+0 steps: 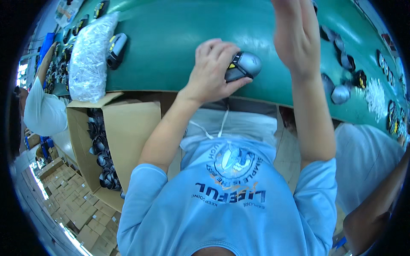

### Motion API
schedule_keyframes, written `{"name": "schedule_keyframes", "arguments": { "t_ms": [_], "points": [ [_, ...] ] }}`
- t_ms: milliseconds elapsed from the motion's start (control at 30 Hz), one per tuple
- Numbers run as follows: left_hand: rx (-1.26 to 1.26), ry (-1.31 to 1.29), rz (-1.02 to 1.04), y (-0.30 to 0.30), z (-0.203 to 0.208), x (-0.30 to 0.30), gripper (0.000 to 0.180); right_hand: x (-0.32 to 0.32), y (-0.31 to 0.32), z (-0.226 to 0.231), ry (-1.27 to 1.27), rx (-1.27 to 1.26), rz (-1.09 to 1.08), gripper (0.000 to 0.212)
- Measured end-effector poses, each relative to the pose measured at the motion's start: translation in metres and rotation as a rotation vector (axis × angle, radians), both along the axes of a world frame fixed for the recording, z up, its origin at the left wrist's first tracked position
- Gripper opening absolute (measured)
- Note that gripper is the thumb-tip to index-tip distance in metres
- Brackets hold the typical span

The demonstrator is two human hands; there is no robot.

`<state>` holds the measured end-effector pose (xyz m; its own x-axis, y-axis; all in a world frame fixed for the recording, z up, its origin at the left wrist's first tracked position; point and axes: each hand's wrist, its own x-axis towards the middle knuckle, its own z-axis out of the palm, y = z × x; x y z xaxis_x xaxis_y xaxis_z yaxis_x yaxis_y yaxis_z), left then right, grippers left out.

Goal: The person assembles computer mouse components by hand, fitting internal components into a mouse casing on a production line.

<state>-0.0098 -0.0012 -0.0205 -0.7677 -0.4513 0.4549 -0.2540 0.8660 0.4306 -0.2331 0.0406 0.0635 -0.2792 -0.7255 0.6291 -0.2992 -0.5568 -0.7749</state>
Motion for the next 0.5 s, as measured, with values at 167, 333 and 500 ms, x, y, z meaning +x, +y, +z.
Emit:
{"name": "schedule_keyframes", "arguments": {
  "t_ms": [167,333,500],
  "points": [
    [0.236,0.242,0.023,-0.035,-0.001,-0.006,0.056,0.019,0.068,-0.053,-0.018,0.394,-0.067,0.044],
    [0.138,0.197,0.067,-0.117,0.026,-0.062,0.051,0.027,0.100,-0.079,-0.080,0.533,-0.098,0.019],
    [-0.112,0.142,0.196,-0.218,0.007,-0.165,0.066,0.029,0.092,-0.067,0.108,0.519,-0.089,0.018]
  ]
}}
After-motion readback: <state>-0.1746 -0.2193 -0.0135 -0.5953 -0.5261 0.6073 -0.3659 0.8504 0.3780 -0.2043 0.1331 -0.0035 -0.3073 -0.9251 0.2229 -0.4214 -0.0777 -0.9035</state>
